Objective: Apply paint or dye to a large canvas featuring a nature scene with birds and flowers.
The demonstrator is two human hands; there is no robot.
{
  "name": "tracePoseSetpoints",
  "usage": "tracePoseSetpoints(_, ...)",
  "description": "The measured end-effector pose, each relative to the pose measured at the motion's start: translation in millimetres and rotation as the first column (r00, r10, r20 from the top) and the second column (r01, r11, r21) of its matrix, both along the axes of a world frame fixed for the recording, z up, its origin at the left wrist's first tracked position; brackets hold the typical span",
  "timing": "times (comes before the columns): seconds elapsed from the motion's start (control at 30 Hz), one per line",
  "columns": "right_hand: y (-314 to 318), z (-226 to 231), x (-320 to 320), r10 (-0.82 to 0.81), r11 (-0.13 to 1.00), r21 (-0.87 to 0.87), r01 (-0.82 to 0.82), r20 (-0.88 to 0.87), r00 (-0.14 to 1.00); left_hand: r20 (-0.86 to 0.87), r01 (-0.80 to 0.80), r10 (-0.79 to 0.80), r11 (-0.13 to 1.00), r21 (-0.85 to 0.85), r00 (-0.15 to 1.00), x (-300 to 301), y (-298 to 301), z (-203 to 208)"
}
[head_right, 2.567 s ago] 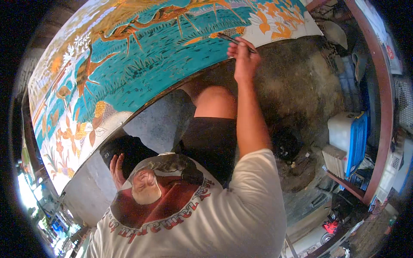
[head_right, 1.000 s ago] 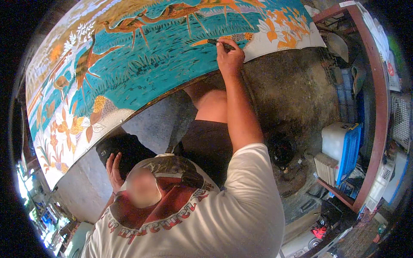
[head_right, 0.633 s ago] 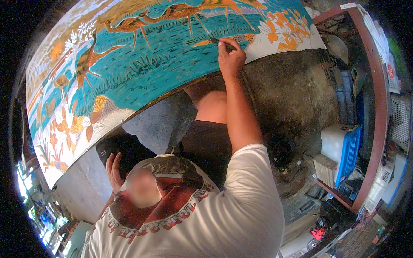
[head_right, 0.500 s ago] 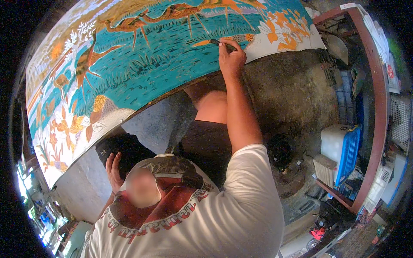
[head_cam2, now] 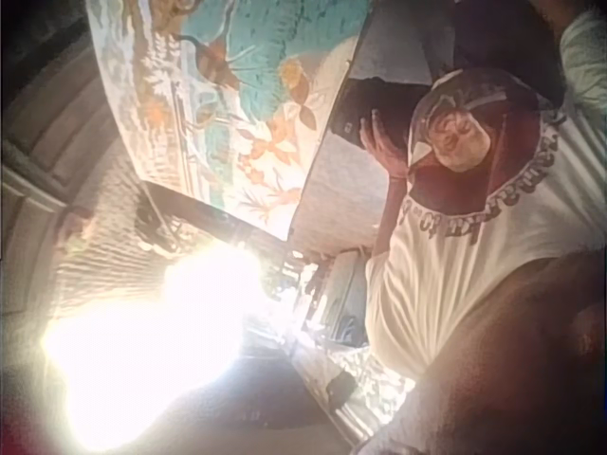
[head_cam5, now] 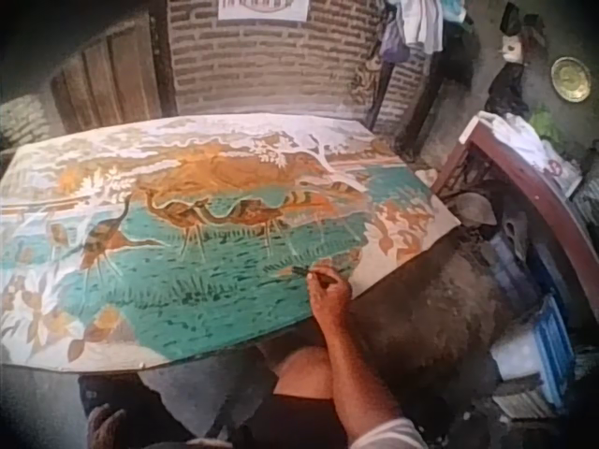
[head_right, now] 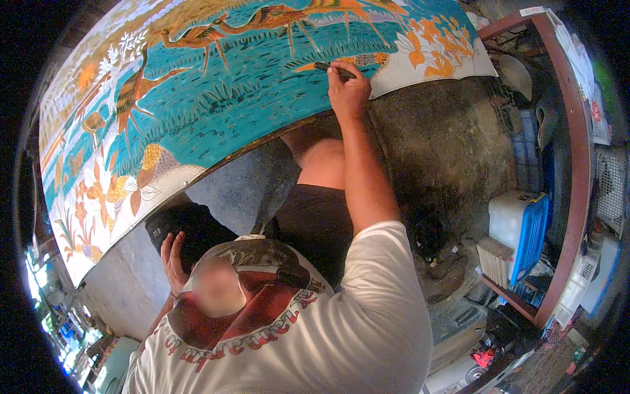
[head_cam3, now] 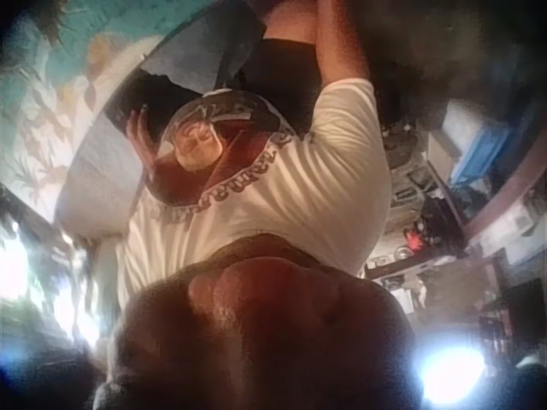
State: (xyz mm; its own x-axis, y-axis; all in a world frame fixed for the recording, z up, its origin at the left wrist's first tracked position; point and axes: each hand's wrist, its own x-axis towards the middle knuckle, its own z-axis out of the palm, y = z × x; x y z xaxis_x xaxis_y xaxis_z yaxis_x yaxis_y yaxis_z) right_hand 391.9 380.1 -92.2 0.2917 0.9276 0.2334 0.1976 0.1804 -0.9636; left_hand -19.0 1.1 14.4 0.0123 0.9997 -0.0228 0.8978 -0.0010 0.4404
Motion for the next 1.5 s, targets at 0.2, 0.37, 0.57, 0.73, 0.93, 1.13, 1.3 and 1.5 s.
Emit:
tracePoseSetpoints(0.2, 1.4, 0.9, -1.4, -0.013, 1.0, 0.002, 0.013, -0.056, 0.998, -0.007, 0.028, -0.028, 1.0, -0.004, 1.0, 2.2, 2.3, 3.9)
tracePoseSetpoints(0.37, -1.0, 4.0, -5.6, -0.013, 1.0, 0.005, 0.013, -0.102, 0.995, -0.004, -0.005, 0.005, 1.0, -0.009, 1.0, 2.5, 1.0, 3.7)
tracePoseSetpoints(0.57, -0.4, 4.1, -5.1, -0.013, 0.999, 0.031, 0.013, 0.003, 1.0, -0.046, 0.026, -0.027, 0.999, -0.02, 0.999, 0.2, 0.8, 1.5)
tracePoseSetpoints(0.73, -6.1, 6.4, -6.4, -0.004, 0.999, -0.034, 0.004, -0.002, 1.0, -0.041, 0.008, -0.009, 1.0, -0.017, 0.999, -2.7, -3.0, -1.9)
tracePoseSetpoints(0.93, -1.9, 4.9, -8.2, 0.017, 1.0, 0.001, -0.017, -0.022, 1.0, -0.026, 0.035, -0.035, 0.999, 0.008, 0.999, 1.4, 2.9, 3.1)
tracePoseSetpoints(1.13, -9.5, 16.6, -12.0, 0.019, 1.0, 0.001, -0.019, -0.01, 1.0, -0.036, 0.025, -0.026, 1.0, -0.008, 0.999, -4.0, -1.5, -3.8)
tracePoseSetpoints(1.3, -11.1, 17.3, -12.5, 0.034, 0.999, 0.002, -0.034, 0.054, 0.998, -0.055, 0.031, -0.033, 0.999, -0.028, 0.998, -1.6, -0.2, -1.2)
tracePoseSetpoints(1.5, -8.6, 15.8, -14.1, 0.085, 0.996, -0.03, -0.085, 0.013, 0.996, -0.036, 0.04, -0.039, 0.999, 0.021, 0.999, -4.4, -1.7, -4.7)
